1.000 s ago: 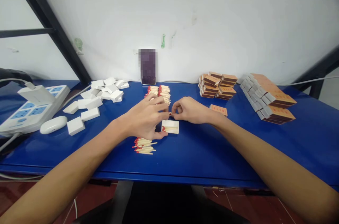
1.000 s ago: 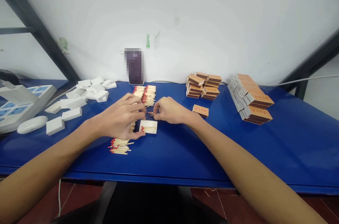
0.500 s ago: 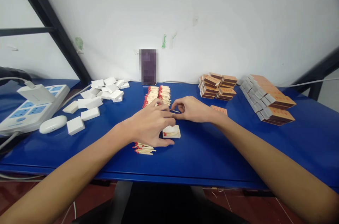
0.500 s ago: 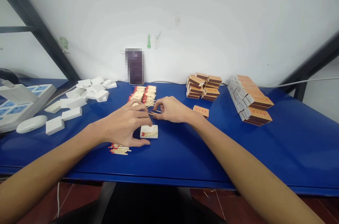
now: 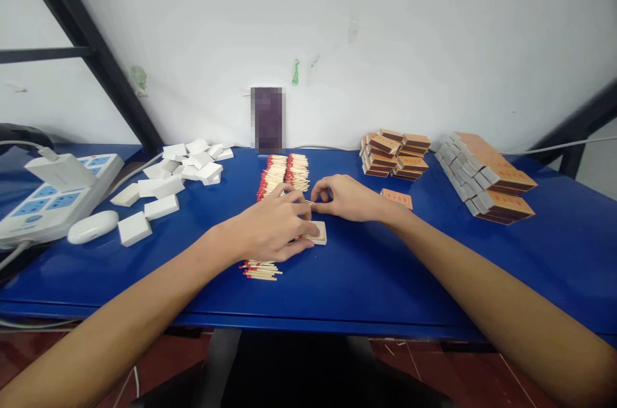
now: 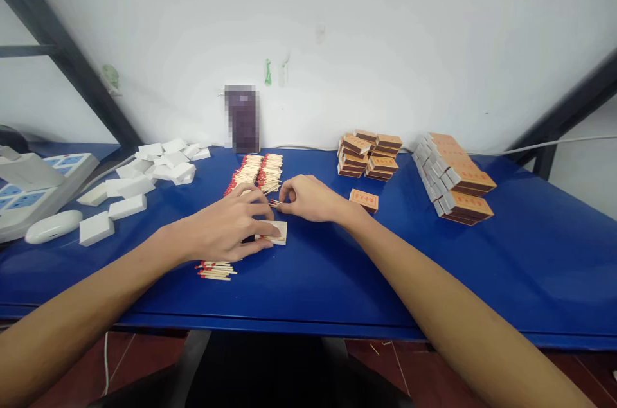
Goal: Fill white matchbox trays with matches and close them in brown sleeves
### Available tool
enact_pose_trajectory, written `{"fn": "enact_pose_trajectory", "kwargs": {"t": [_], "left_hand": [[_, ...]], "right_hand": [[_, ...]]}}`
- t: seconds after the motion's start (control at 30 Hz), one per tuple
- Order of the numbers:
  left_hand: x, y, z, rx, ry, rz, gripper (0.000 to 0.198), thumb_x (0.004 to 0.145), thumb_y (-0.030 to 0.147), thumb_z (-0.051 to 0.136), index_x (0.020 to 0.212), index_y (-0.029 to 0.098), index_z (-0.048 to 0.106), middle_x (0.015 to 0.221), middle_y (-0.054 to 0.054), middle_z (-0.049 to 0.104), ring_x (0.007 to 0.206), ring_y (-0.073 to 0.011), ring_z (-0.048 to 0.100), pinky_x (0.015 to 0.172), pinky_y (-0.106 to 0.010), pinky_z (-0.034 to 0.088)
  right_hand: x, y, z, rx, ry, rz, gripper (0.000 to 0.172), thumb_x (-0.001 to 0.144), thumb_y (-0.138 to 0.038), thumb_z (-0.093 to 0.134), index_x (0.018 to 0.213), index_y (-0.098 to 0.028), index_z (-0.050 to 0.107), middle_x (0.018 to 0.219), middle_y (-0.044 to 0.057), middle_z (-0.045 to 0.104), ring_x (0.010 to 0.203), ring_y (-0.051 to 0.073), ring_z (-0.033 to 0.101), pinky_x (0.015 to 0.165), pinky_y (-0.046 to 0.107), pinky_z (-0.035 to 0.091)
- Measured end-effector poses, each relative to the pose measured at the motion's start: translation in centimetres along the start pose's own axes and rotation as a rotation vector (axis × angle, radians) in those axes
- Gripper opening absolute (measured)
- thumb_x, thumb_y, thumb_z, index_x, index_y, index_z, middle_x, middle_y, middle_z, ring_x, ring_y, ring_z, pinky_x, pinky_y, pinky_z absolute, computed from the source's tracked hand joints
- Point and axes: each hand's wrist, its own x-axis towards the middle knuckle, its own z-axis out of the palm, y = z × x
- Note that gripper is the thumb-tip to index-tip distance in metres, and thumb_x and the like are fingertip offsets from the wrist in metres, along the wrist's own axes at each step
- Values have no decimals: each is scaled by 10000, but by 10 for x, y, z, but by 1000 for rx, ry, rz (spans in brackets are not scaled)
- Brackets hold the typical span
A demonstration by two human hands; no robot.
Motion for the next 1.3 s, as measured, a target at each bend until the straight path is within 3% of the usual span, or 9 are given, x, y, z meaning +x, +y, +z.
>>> {"fn": "enact_pose_trajectory", "kwargs": {"t": [0.2,0.43,0.7,0.87,1.07,1.2,1.3], "left_hand": [[0,-1,2,39,-8,18,267,957,335,476,1099,264,691,939,-64,672,961,-224,529,938,-406,328],[1,0,4,110,-43,11,321,971,416,446,1121,248,675,980,-72,655,979,-241,505,889,-397,338],[0,-4,4,76,1,1,306,958,421,481,1110,225,660,965,-66,685,978,-230,523,908,-381,336],[-2,-10,2,14,36,-110,585,849,591,566,1277,193,553,988,-92,666,948,-242,560,893,-376,378],[-5,-16,-1,31,18,-177,540,775,671,581,961,181,708,973,-82,653,926,-247,556,894,-391,359],[-5,-17,-1,39,-11,-182,471,810,631,567,890,195,727,912,-64,635,877,-225,554,853,-371,348],[-4,-15,-2,61,1,-162,460,817,619,570,840,189,732,900,-63,622,807,-203,542,822,-367,319]], "right_hand": [[0,1,1,56,-20,-10,247,779,-387,610,851,-165,693,721,-2,594,618,111,485,584,251,337],[0,2,-2,111,-80,27,158,731,-294,585,749,-163,672,573,-50,474,535,94,377,531,254,280],[-2,1,-2,85,-104,13,148,741,-290,575,742,-169,659,587,-46,486,550,96,366,542,261,269],[-2,3,-6,62,-117,21,167,753,-321,591,747,-167,656,591,-44,481,550,96,363,545,260,272],[-9,-3,-21,158,-137,7,150,753,-296,587,728,-166,659,559,-56,417,529,88,325,521,255,268],[-15,-13,-24,184,-272,-78,138,749,-291,602,733,-175,674,562,-60,392,523,86,326,495,249,267],[-17,-21,-19,164,-304,-100,106,737,-253,602,731,-181,680,549,-62,397,507,83,339,483,244,275]]}}
